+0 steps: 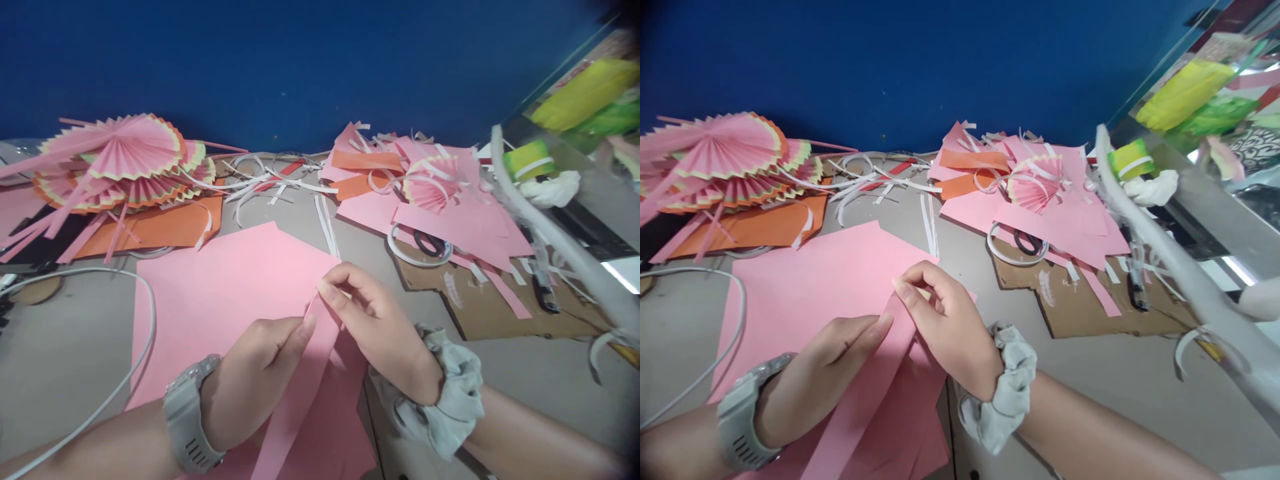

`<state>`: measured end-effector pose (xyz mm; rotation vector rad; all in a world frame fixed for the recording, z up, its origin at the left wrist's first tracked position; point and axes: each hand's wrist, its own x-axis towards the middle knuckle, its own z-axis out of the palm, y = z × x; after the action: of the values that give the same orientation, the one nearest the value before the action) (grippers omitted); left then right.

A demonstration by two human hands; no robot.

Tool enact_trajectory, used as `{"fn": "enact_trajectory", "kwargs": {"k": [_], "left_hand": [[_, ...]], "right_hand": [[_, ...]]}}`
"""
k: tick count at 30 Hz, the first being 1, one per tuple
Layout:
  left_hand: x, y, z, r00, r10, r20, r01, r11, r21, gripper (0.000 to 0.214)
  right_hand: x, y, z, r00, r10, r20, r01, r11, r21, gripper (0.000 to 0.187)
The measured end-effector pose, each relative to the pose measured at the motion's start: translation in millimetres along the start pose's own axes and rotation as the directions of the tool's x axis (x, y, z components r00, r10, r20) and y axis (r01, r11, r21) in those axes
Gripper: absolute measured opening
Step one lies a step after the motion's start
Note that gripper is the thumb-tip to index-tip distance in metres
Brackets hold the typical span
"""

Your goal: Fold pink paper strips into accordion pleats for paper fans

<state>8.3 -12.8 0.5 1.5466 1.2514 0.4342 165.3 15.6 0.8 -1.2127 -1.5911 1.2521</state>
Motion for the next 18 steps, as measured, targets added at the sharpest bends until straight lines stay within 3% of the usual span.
{"fn": "enact_trajectory", "kwargs": {"k": [7,13,18], "left_hand": [[0.5,1.4,-3.4,0.999,-0.015,0.039,0.018,0.997,-0.072,0.038],[0.4,5.0,-8.6,0.996,0.022,0.083,0.004,0.955,-0.295,0.043],[0.6,3.4,-8.1,0.998,-0.006,0.068,0.03,0.934,-0.356,0.042]], "right_hand": [[2.5,-5.2,-2.5,0.998,0.066,0.016,-0.066,0.998,0.01,0.014],[5.0,-7.1,-9.8,0.981,0.148,0.127,-0.159,0.984,0.08,0.031],[3.4,-9.4,-13.3,0.979,0.157,0.131,-0.165,0.985,0.057,0.03]]}}
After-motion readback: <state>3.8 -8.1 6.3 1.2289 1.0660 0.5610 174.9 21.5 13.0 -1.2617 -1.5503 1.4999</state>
